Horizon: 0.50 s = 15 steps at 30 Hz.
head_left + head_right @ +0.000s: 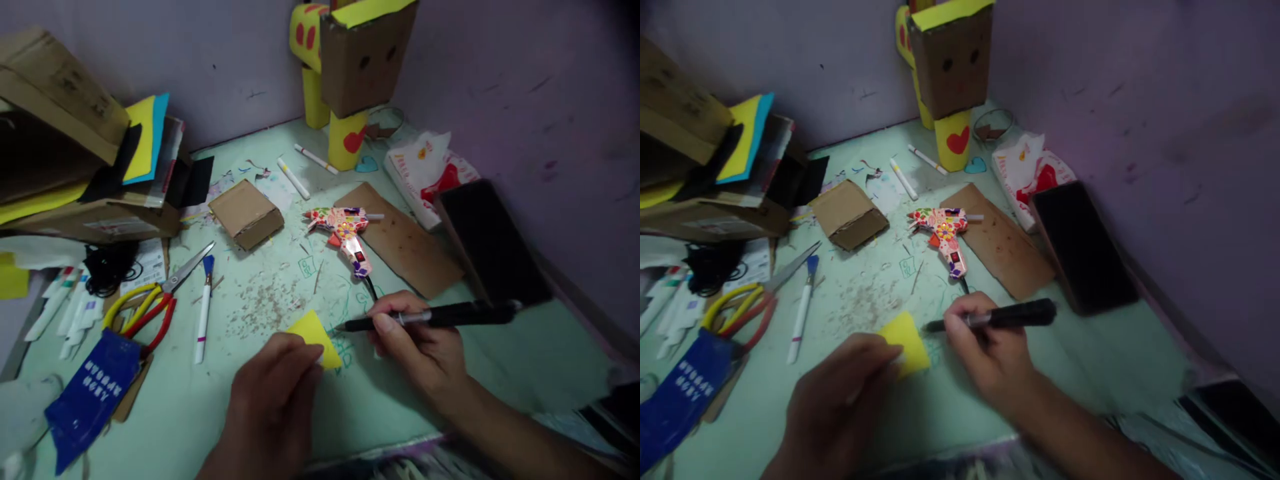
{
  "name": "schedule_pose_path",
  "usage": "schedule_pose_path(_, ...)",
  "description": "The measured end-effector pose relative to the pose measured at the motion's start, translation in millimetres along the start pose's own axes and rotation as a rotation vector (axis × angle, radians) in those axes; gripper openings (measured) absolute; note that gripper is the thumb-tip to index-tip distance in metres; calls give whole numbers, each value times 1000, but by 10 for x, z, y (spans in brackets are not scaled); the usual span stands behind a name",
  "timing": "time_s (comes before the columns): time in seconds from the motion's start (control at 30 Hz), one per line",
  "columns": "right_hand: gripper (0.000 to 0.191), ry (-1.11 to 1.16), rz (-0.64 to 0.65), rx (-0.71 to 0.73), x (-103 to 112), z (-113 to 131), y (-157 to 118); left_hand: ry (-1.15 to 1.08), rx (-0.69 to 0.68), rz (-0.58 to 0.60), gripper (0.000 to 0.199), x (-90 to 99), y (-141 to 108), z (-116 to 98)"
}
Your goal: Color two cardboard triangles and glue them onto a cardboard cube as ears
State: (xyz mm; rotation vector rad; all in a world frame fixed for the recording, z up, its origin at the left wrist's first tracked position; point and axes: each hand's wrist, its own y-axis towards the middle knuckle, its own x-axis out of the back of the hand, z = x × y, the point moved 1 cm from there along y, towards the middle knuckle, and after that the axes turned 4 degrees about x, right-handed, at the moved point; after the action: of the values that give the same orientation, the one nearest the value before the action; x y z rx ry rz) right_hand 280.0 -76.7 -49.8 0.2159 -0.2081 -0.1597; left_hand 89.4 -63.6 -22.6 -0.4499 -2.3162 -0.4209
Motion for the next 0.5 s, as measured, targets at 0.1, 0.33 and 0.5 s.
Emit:
schedule_pose_path(0.1, 10, -56, 3, 21, 3, -15, -16, 65, -54, -44, 20, -112, -54, -11)
schedule_pose_path(0.33, 12, -131, 76, 58, 17, -29, 0, 199, -38, -54, 27, -219, -35, -13)
schedule_pose_path(0.5, 12, -193, 67, 105, 52, 30, 29, 107, -6, -57, 28, -123, -51, -22)
